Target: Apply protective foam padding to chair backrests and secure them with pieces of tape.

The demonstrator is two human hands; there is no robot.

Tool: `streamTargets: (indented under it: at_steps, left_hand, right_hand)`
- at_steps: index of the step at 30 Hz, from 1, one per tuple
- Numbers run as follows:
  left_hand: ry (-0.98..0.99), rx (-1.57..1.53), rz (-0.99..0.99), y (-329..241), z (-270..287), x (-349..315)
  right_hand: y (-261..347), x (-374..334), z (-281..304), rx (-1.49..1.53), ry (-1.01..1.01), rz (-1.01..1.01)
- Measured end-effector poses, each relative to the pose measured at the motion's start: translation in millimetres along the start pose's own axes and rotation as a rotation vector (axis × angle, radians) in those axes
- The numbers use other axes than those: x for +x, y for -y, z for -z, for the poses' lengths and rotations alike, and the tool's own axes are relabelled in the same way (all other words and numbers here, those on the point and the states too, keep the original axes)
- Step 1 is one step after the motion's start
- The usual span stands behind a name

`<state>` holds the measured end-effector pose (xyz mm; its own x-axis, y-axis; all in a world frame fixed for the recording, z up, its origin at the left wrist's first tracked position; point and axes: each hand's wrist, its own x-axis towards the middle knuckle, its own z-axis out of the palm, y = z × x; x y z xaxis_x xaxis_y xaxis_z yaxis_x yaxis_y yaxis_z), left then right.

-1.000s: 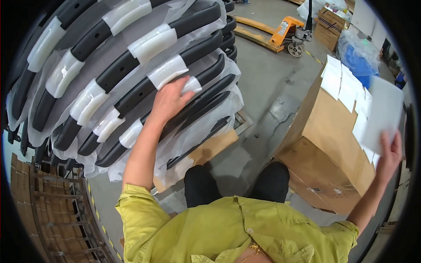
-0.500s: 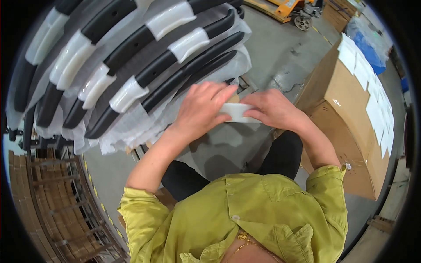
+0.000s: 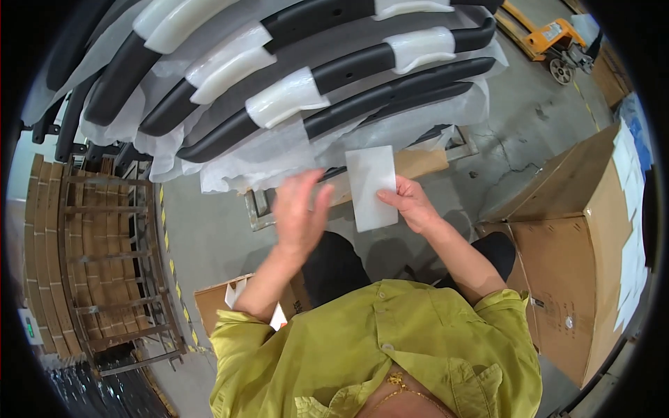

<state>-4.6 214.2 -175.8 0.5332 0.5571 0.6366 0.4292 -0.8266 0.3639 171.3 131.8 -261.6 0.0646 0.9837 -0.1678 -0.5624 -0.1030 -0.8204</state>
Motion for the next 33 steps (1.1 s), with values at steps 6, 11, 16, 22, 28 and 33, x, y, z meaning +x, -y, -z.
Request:
streamTargets:
  at_steps: [6,11,16,22,28,33]
  left_hand:
    - [0.16,0.221,-0.298,38.7,19.3,71.7]
    - [0.412,0.177,0.021,97.0,14.4,85.8]
    - [0.584,-0.133,0.332,85.6,12.6,97.1]
    - [0.457,-0.071,0.313,83.7,9.5,86.1]
    - [0.433,-0.053,0.359,95.5,7.5,82.8]
    - [0.577,-0.234,0.391,87.1,18.7,77.2]
  right_hand:
    - [14.9,47.5,-21.7,-0.243,0.089,-0.039]
    - [16.1,86.1,-36.5,-0.14,0.044,0.06]
    - [33.2,114.5,-53.2,-0.215,0.003,0.096]
    - [-6.3,94.4,-48.3,0.081,0.195,-0.084]
    - [-16.6,76.0,-60.5,0.085,0.094,-0.212]
    - [-1.1,69.7,-54.5,-0.048,0.008,-0.219]
